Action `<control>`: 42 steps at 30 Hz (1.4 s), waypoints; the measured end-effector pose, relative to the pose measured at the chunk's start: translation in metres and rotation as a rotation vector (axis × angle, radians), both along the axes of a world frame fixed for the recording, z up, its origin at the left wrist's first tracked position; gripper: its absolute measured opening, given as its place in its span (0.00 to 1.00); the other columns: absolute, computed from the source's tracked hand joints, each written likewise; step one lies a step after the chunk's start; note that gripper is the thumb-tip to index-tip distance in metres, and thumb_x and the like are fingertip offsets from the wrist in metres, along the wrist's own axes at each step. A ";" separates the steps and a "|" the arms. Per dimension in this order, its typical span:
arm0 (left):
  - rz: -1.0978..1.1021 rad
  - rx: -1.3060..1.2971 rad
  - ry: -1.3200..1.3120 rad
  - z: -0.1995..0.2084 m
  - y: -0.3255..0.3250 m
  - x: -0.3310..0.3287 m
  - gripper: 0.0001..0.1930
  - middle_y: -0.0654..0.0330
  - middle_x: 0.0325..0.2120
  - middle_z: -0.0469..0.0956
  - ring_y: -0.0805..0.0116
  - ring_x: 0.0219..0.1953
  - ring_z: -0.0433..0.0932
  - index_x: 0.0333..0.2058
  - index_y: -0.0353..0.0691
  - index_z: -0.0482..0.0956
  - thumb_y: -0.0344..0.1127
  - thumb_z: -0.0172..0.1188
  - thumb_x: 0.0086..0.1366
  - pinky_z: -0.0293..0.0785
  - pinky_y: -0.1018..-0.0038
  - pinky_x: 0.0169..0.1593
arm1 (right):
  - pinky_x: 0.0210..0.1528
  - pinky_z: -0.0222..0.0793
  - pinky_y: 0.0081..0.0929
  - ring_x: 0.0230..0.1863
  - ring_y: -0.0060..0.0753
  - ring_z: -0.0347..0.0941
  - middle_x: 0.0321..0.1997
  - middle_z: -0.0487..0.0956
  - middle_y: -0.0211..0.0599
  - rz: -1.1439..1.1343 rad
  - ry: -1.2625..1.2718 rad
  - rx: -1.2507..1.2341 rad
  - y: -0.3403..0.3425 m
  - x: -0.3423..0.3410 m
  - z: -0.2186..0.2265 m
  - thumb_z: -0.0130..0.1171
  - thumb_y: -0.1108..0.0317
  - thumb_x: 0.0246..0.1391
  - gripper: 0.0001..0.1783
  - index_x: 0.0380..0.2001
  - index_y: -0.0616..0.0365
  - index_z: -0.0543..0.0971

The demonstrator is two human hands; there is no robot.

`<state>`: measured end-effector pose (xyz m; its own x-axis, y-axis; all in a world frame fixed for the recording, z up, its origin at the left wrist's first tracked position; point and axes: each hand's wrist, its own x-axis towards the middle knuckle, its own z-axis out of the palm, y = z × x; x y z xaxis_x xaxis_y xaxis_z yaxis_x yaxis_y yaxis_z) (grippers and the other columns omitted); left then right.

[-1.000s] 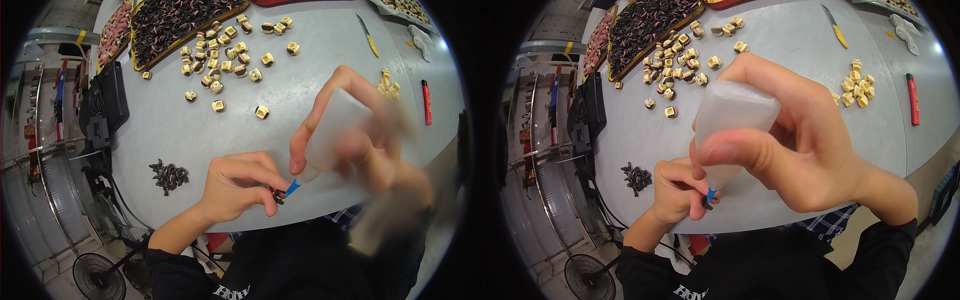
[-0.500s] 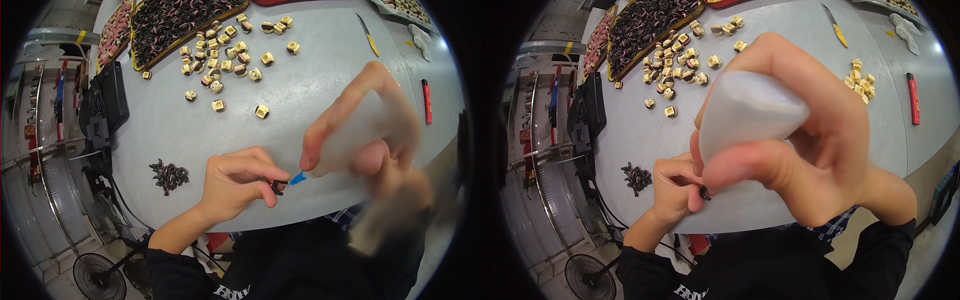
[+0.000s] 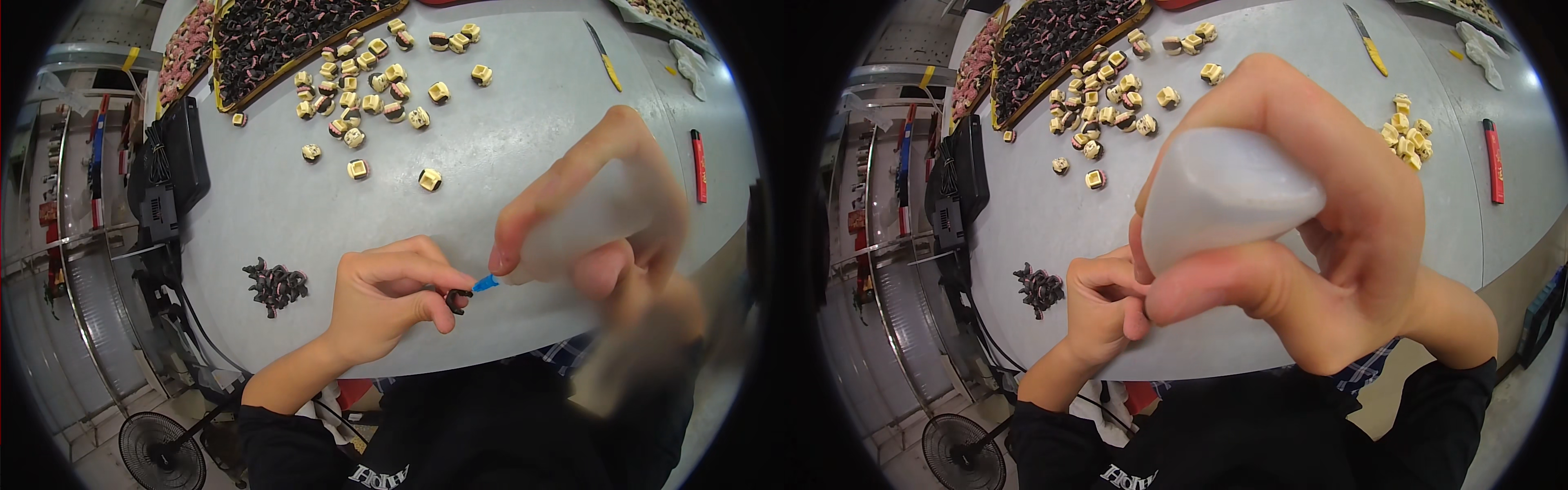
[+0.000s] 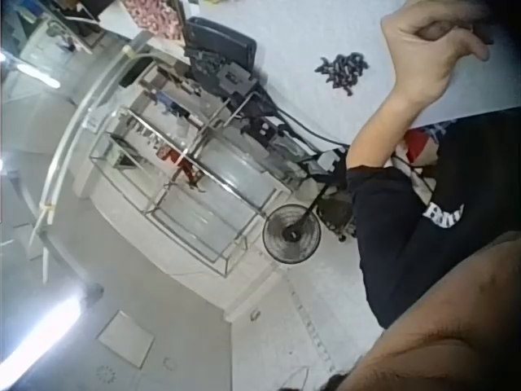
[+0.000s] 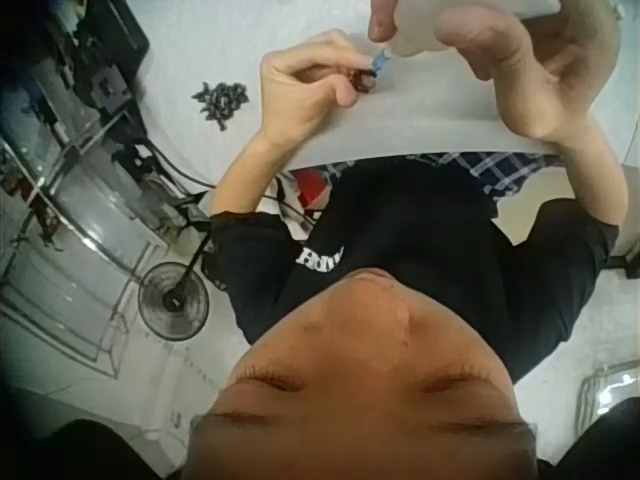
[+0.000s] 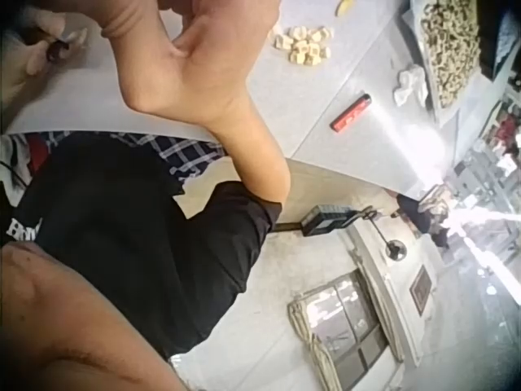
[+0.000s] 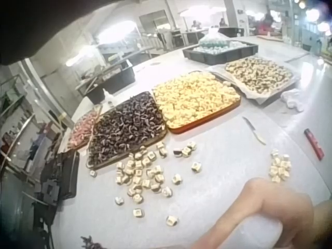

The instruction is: Glue small gold components onto black base pieces and sort them.

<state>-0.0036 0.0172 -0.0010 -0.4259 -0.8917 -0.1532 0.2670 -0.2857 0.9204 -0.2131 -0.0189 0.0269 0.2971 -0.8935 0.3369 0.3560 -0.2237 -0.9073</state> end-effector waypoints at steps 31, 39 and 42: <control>0.048 -0.040 0.059 -0.008 0.001 0.000 0.17 0.66 0.25 0.68 0.76 0.29 0.65 0.34 0.35 0.77 0.43 0.65 0.51 0.63 0.79 0.36 | 0.38 0.66 0.21 0.35 0.22 0.68 0.34 0.71 0.32 -0.636 0.973 -0.072 -0.076 -0.067 -0.009 0.70 0.63 0.37 0.28 0.41 0.58 0.68; 0.045 -0.034 0.033 -0.008 0.000 0.004 0.16 0.67 0.25 0.67 0.76 0.29 0.64 0.34 0.37 0.76 0.43 0.64 0.52 0.60 0.79 0.35 | 0.35 0.65 0.33 0.33 0.40 0.68 0.28 0.71 0.38 -0.003 1.362 -0.006 -0.035 -0.084 0.047 0.68 0.67 0.35 0.19 0.29 0.60 0.70; 0.030 -0.021 0.065 -0.009 -0.001 0.005 0.14 0.65 0.27 0.70 0.76 0.32 0.67 0.35 0.35 0.78 0.38 0.64 0.55 0.63 0.79 0.40 | 0.33 0.66 0.28 0.32 0.33 0.68 0.30 0.70 0.33 0.103 1.394 -0.186 -0.040 -0.079 0.028 0.65 0.74 0.35 0.14 0.26 0.60 0.70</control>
<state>0.0013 0.0166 -0.0098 -0.4072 -0.9071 -0.1070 0.3350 -0.2573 0.9064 -0.2924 -0.0588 0.0544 0.5399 -0.8234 -0.1747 -0.7752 -0.4055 -0.4843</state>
